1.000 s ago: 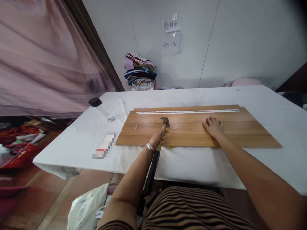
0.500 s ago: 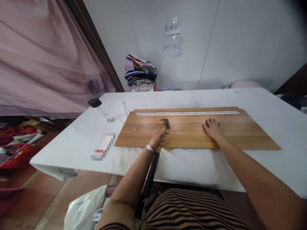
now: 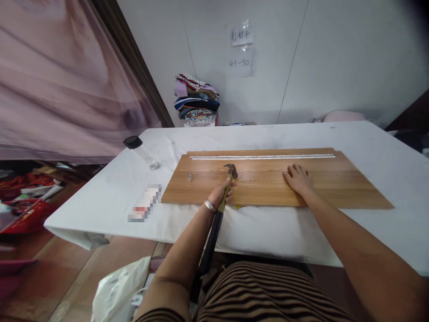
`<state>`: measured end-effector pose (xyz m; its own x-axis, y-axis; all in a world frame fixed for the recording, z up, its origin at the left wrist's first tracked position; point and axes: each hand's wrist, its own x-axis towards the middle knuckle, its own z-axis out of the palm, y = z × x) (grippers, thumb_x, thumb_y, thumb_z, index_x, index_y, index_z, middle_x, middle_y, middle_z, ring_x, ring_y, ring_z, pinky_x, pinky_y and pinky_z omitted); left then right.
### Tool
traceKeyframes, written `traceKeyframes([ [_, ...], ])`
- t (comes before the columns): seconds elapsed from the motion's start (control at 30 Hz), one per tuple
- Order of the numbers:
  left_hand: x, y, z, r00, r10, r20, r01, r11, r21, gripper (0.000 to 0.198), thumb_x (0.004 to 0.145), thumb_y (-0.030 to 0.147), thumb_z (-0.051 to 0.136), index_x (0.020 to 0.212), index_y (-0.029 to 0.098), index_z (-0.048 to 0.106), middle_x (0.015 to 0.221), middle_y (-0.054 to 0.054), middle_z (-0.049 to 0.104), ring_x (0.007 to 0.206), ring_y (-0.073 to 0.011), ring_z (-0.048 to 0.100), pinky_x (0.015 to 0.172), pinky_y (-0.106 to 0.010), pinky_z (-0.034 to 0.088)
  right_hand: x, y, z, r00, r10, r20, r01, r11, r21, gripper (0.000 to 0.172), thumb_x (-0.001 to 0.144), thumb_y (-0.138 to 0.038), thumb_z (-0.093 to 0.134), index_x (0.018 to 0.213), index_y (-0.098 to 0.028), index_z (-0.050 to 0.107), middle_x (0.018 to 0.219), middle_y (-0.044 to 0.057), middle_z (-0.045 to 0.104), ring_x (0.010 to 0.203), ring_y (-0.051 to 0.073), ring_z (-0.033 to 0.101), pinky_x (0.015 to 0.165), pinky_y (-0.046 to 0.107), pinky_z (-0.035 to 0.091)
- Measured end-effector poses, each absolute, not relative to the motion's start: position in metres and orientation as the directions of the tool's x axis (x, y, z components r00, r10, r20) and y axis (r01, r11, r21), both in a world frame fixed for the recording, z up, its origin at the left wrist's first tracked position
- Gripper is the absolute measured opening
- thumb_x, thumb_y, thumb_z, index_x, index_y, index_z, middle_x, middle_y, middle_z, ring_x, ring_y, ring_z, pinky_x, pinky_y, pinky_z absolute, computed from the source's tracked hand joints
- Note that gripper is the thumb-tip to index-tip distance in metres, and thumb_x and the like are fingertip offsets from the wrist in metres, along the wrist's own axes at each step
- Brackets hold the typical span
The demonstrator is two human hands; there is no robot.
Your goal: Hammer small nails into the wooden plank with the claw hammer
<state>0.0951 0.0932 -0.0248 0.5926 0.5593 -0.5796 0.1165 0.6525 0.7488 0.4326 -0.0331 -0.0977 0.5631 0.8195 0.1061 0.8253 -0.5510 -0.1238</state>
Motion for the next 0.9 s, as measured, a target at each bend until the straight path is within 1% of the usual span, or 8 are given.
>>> traceKeyframes([
  [0.13, 0.0956, 0.0926, -0.0247, 0.579, 0.563, -0.589, 0.122, 0.655, 0.746, 0.042, 0.105, 0.056, 0.053, 0.092, 0.017, 0.059, 0.055, 0.01, 0.037, 0.034, -0.0057, 0.029, 0.037, -0.018, 0.019, 0.4318, -0.0336, -0.0971, 0.566, 0.816, 0.12, 0.823, -0.552, -0.133, 0.048, 0.107, -0.047, 0.031, 0.127, -0.022, 0.068, 0.149, 0.018, 0.063, 0.143, 0.034, 0.049, 0.115, 0.057, 0.039],
  [0.3, 0.0953, 0.0923, -0.0231, 0.58, 0.552, -0.599, 0.131, 0.663, 0.737, 0.043, 0.106, 0.058, 0.052, 0.091, 0.018, 0.058, 0.054, 0.01, 0.037, 0.034, -0.006, 0.029, 0.036, -0.018, 0.019, 0.4312, -0.0337, -0.0969, 0.56, 0.82, 0.12, 0.828, -0.547, -0.124, 0.05, 0.107, -0.046, 0.031, 0.129, -0.02, 0.067, 0.149, 0.019, 0.063, 0.143, 0.034, 0.049, 0.115, 0.057, 0.039],
  [0.47, 0.0943, 0.0937, -0.0239, 0.597, 0.556, -0.578, 0.119, 0.651, 0.75, 0.043, 0.103, 0.06, 0.057, 0.091, 0.019, 0.059, 0.055, 0.01, 0.038, 0.034, -0.0057, 0.029, 0.037, -0.019, 0.019, 0.4302, -0.0337, -0.095, 0.569, 0.816, 0.1, 0.822, -0.559, -0.114, 0.051, 0.107, -0.046, 0.031, 0.129, -0.019, 0.067, 0.15, 0.019, 0.062, 0.144, 0.034, 0.049, 0.115, 0.056, 0.039],
  [0.6, 0.0948, 0.0946, -0.0258, 0.589, 0.55, -0.592, 0.142, 0.651, 0.746, 0.043, 0.105, 0.058, 0.053, 0.091, 0.018, 0.059, 0.054, 0.009, 0.038, 0.034, -0.0065, 0.03, 0.036, -0.019, 0.019, 0.4307, -0.0338, -0.0953, 0.561, 0.82, 0.112, 0.827, -0.551, -0.11, 0.05, 0.107, -0.046, 0.031, 0.129, -0.02, 0.068, 0.15, 0.019, 0.063, 0.143, 0.035, 0.049, 0.115, 0.057, 0.039],
  [0.77, 0.095, 0.0958, -0.027, 0.602, 0.559, -0.57, 0.122, 0.642, 0.757, 0.043, 0.104, 0.059, 0.055, 0.092, 0.018, 0.059, 0.055, 0.01, 0.037, 0.034, -0.0061, 0.03, 0.036, -0.018, 0.02, 0.4324, -0.0339, -0.0968, 0.561, 0.82, 0.115, 0.827, -0.549, -0.12, 0.049, 0.107, -0.047, 0.031, 0.129, -0.021, 0.068, 0.149, 0.019, 0.063, 0.143, 0.035, 0.05, 0.114, 0.056, 0.04],
  [0.9, 0.0946, 0.095, -0.0258, 0.585, 0.555, -0.591, 0.144, 0.647, 0.749, 0.043, 0.105, 0.058, 0.052, 0.091, 0.018, 0.059, 0.055, 0.009, 0.037, 0.034, -0.0061, 0.029, 0.036, -0.018, 0.019, 0.433, -0.0334, -0.0978, 0.567, 0.817, 0.105, 0.823, -0.555, -0.123, 0.049, 0.107, -0.046, 0.032, 0.131, -0.022, 0.067, 0.15, 0.018, 0.062, 0.144, 0.034, 0.049, 0.115, 0.057, 0.039],
])
